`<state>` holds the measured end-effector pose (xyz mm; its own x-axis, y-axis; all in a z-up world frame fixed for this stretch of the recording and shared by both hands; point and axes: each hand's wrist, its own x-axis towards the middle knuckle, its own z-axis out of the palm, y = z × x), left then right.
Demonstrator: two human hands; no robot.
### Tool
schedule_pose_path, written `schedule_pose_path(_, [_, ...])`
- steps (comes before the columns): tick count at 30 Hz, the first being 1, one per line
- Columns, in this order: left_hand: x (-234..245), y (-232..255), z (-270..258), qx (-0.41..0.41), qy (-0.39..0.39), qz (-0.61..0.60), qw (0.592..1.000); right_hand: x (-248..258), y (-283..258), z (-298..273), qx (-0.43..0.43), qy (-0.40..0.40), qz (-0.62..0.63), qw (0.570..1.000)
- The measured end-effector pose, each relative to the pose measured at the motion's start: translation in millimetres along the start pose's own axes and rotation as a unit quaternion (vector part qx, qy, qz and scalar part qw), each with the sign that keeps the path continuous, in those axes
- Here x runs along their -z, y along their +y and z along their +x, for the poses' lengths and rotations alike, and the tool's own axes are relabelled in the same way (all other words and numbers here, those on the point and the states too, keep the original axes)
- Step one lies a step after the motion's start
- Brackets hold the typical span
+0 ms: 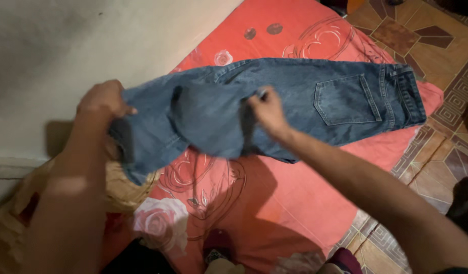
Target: The person picks up a pair of jeans, lays them flat on a bed, and folds them by folding the legs over and سپس folding the garment into a smaller rectangle.
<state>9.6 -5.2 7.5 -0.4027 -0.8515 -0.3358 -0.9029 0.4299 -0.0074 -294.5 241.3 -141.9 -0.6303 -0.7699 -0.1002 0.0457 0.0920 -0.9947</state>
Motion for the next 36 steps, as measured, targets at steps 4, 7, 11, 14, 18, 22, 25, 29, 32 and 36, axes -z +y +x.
schedule_pose_path(4, [-25.3,28.7,-6.9,-0.066,0.273,0.192,0.94,79.7,6.6,35.9,0.076,0.09,-0.201,0.973])
schedule_pose_path(7, [-42.5,74.4,-4.0,-0.201,0.391,0.231,0.868,124.5,10.4,39.9,0.138,0.129,-0.242,0.952])
schedule_pose_path(11, [-84.3,141.8,-20.3,-0.346,0.204,0.063,0.914,154.7,20.5,43.1,-0.11,0.024,-0.173,0.978])
schedule_pose_path(14, [-106.4,152.8,-36.9,-0.369,0.128,0.051,0.919,168.5,39.7,43.7,-0.24,-0.047,-0.319,0.916])
schedule_pose_path(18, [-111.4,159.1,-49.3,-0.352,0.053,0.109,0.928,177.1,70.2,47.1,-0.024,0.072,-0.283,0.956])
schedule_pose_path(22, [-120.7,174.5,-56.5,-0.293,0.067,0.114,0.947,199.8,81.1,62.5,0.053,0.153,-0.317,0.934])
schedule_pose_path(25, [-143.9,179.4,-49.2,-0.326,0.133,0.152,0.924,223.8,94.4,71.0,0.077,0.163,-0.349,0.919])
schedule_pose_path(29, [-157.2,148.4,-35.2,-0.463,0.143,0.184,0.855,277.1,101.2,77.6,0.171,0.183,-0.404,0.88])
schedule_pose_path(32, [-152.2,142.1,-35.6,-0.522,0.137,0.137,0.831,314.2,88.7,66.1,0.096,0.206,-0.401,0.888])
schedule_pose_path(36, [-138.5,157.1,-55.0,-0.507,0.198,0.144,0.827,313.1,63.5,43.7,-0.051,0.145,-0.377,0.913])
